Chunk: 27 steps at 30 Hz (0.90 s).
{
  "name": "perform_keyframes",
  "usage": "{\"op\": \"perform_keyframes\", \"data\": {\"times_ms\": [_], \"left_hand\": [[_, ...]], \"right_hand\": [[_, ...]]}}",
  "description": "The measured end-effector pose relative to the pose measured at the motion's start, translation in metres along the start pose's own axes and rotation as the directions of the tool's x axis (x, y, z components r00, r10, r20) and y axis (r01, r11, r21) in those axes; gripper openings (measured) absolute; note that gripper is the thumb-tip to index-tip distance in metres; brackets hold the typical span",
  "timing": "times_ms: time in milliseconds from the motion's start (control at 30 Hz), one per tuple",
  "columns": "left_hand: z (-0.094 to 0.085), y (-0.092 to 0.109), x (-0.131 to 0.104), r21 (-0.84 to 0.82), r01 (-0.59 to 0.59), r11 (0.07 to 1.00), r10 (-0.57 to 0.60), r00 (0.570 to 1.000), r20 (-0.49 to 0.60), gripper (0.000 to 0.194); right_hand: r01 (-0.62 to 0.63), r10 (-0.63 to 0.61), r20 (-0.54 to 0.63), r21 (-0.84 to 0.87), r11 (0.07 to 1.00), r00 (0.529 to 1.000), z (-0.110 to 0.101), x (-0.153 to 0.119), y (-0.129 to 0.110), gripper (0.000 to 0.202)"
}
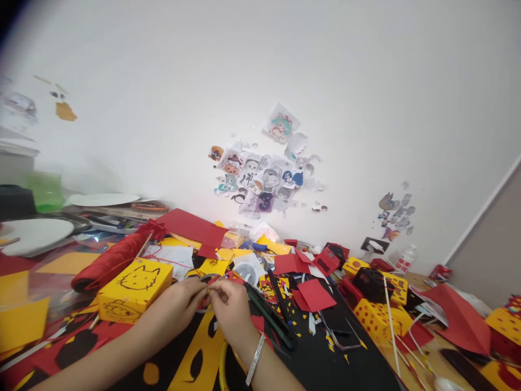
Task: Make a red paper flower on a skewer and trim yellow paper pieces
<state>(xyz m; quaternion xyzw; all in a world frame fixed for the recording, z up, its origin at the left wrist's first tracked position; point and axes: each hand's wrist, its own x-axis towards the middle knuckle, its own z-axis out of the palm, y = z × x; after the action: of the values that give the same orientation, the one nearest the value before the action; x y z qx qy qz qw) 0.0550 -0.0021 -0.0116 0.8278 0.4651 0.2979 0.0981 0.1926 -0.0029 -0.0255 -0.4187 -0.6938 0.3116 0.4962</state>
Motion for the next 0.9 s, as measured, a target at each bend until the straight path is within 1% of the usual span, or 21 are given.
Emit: {"op": "perform_keyframes", "data": {"times_ms": [167, 333, 400, 500, 633, 767, 900], "left_hand": [[-0.0007, -0.0003, 0.0004, -0.047, 0.003, 0.999, -0.004, 1.0, -0.012, 0.031], [0.0016, -0.0011, 0.0011, -0.036, 0.016, 0.999, -0.016, 1.0, 0.014, 0.032], [0.0026, -0.0012, 0.0013, -0.019, 0.017, 1.0, -0.016, 0.999, 0.035, 0.032], [0.0043, -0.0023, 0.0017, 0.016, 0.017, 1.0, -0.018, 0.999, 0.047, 0.03], [0.0054, -0.0038, 0.002, 0.028, 0.041, 0.999, -0.042, 0.999, 0.027, 0.03], [0.0041, -0.0035, 0.0018, -0.001, 0.021, 1.0, -0.021, 1.0, 0.015, 0.031], [0.0037, -0.0035, 0.002, -0.01, 0.01, 1.0, -0.01, 1.0, 0.02, 0.03]], "right_hand": [[0.001, -0.001, -0.009, 0.0, 1.0, 1.0, 0.0001, 0.0003, -0.0004, 0.019], [-0.073, 0.074, -0.016, 0.045, 0.996, 0.997, -0.0019, 0.0019, 0.0015, 0.016], [-0.085, 0.086, -0.012, 0.049, 0.995, 0.996, -0.0018, 0.0022, 0.0034, 0.015], [-0.087, 0.087, 0.005, 0.045, 0.995, 0.996, -0.0002, 0.0017, 0.0056, 0.013], [-0.073, 0.071, 0.048, 0.05, 0.996, 0.996, 0.0007, 0.0007, 0.0041, 0.013], [-0.053, 0.052, 0.063, 0.012, 0.999, 0.997, -0.0031, 0.0019, 0.0004, 0.016], [-0.065, 0.068, 0.059, -0.046, 0.997, 0.996, -0.0074, 0.0039, 0.002, 0.017]]}}
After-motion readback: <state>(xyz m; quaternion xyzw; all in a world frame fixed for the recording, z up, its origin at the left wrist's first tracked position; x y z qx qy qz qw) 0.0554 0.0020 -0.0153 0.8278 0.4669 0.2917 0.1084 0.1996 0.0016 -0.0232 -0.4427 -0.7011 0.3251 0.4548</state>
